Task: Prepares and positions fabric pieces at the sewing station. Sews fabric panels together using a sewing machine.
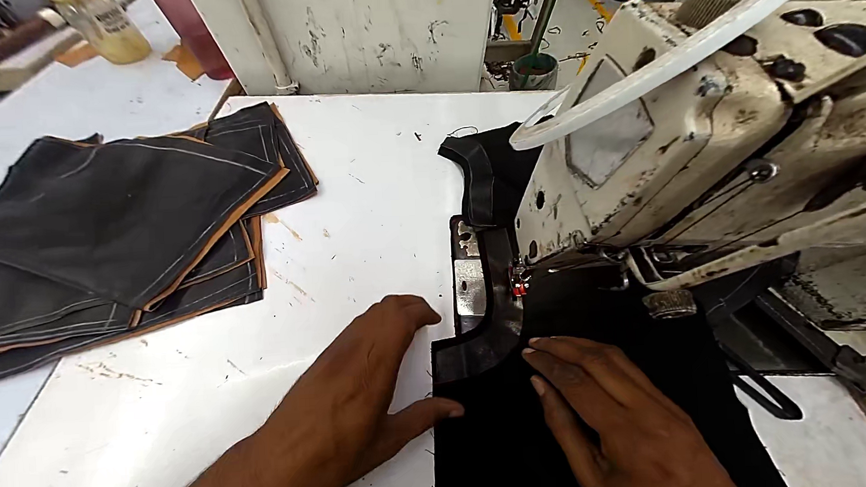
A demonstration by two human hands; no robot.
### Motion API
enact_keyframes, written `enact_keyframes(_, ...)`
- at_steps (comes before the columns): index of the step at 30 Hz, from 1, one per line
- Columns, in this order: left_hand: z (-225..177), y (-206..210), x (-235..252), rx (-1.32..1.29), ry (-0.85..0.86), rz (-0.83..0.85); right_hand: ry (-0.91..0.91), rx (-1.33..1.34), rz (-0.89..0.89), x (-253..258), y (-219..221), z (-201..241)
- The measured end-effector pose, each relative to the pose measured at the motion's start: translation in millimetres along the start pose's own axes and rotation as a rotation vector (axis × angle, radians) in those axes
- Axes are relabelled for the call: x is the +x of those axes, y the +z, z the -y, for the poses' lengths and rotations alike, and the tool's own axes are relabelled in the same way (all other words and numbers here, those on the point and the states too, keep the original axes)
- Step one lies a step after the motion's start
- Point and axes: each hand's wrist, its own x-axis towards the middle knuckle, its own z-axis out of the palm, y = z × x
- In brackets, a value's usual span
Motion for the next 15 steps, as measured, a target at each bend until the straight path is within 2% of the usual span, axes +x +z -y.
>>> enact_keyframes(8, 7.7, 8.9, -8.9, -0.037, 0.045, 0.010, -0.095, 0.011, 0.066, 0.8, 9.8, 2.3)
enact_keyframes(15, 7.3, 8.2, -6.1, 0.090, 0.350, 0.194, -0.114, -0.021, 0.121, -2.6, 17.1, 2.1)
